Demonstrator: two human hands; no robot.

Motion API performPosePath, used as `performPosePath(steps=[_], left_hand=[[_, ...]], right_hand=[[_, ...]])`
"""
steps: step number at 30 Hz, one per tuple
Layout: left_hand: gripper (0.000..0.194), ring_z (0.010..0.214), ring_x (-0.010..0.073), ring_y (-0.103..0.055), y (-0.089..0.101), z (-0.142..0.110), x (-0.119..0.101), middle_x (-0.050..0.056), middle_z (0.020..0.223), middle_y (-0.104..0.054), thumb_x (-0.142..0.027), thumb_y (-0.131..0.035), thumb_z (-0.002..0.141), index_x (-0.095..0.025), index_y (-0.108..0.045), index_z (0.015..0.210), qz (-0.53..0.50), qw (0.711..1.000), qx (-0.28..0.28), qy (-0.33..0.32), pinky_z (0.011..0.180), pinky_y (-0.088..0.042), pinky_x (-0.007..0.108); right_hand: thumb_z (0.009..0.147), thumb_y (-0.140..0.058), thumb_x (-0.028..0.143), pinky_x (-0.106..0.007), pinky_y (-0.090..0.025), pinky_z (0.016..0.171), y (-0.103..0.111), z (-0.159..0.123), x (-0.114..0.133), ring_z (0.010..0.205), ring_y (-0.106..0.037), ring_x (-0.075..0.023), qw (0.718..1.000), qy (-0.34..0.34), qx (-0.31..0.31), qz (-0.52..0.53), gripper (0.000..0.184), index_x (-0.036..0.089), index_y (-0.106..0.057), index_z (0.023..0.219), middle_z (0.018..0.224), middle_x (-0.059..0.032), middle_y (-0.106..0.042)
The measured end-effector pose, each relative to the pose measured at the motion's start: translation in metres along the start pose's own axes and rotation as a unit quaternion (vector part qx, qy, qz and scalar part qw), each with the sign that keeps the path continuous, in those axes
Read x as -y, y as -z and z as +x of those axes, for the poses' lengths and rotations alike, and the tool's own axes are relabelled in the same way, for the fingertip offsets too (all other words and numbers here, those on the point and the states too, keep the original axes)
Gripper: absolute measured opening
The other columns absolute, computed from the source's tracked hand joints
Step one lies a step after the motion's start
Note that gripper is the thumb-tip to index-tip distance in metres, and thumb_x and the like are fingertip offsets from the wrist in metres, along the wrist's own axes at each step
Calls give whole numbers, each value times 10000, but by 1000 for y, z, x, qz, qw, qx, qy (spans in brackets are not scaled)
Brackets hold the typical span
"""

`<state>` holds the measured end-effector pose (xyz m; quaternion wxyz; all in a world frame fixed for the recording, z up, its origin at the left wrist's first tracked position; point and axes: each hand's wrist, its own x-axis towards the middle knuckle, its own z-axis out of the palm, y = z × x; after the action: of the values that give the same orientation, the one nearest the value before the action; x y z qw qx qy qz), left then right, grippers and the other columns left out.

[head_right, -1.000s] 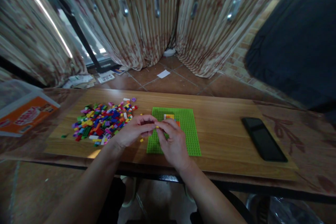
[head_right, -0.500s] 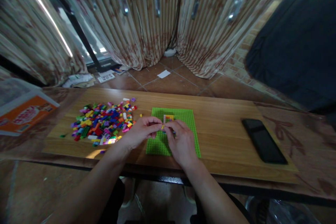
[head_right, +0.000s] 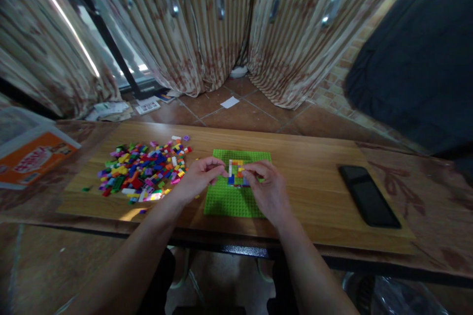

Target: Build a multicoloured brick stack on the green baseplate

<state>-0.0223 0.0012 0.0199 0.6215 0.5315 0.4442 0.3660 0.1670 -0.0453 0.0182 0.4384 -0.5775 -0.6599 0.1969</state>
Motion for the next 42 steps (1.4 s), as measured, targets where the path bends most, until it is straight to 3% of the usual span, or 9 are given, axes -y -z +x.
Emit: performPosePath(steps=[4, 8, 14, 23, 29, 34, 42], left_hand=[[87, 506, 82, -456, 2, 3, 2, -2, 653, -641, -224, -608, 758, -143, -640, 752, 37, 998, -55, -2, 503, -338, 218], [80, 606, 105, -527, 0, 4, 8, 1, 667, -637, -208, -625, 750, -140, -666, 737, 62, 996, -50, -29, 583, -393, 221], [91, 707, 130, -601, -5, 9, 18, 15, 755, -684, -207, -666, 744, -142, -688, 804, 96, 994, -37, -37, 690, -459, 246], [128, 724, 137, -617, -7, 10, 25, 29, 794, -696, -238, -665, 764, -143, -682, 847, 123, 990, -35, -55, 675, -469, 248], [131, 740, 157, -640, -12, 9, 24, 40, 791, -705, -245, -681, 752, -141, -673, 831, 168, 982, -67, -49, 687, -483, 265], [113, 735, 160, -649, -17, 10, 26, 47, 789, -711, -230, -675, 750, -146, -671, 825, 193, 975, -95, -52, 678, -495, 266], [102, 715, 154, -654, -20, 9, 23, 44, 777, -712, -203, -673, 746, -147, -664, 830, 194, 975, -105, -37, 666, -500, 261]], right_hand=[[840, -664, 322, -331, -515, 714, -1, 1, -8, 771, -639, -175, 1000, -18, 3, 3, 134, 231, -762, 836, 875, -42, -681], [843, -663, 300, -372, -516, 818, -10, 0, -7, 879, -648, -198, 999, 3, 27, -19, 122, 247, -773, 854, 933, -55, -676], [856, -650, 313, -398, -520, 835, -18, -2, -11, 902, -633, -209, 998, 21, 22, -57, 128, 281, -774, 866, 953, -51, -668], [874, -627, 321, -422, -515, 866, -21, -4, -14, 930, -630, -222, 995, 45, 0, -87, 154, 284, -776, 869, 1002, -55, -678], [863, -632, 317, -427, -512, 876, -23, -5, -14, 949, -628, -232, 995, 40, -5, -91, 155, 259, -774, 882, 1020, -67, -682], [848, -632, 333, -407, -519, 838, -18, -2, -7, 907, -644, -222, 998, 3, -6, -62, 166, 237, -765, 877, 991, -71, -688], [821, -593, 409, -364, -512, 684, -16, 2, -5, 713, -634, -198, 993, -110, -46, -9, 307, 160, -719, 948, 889, -90, -707]])
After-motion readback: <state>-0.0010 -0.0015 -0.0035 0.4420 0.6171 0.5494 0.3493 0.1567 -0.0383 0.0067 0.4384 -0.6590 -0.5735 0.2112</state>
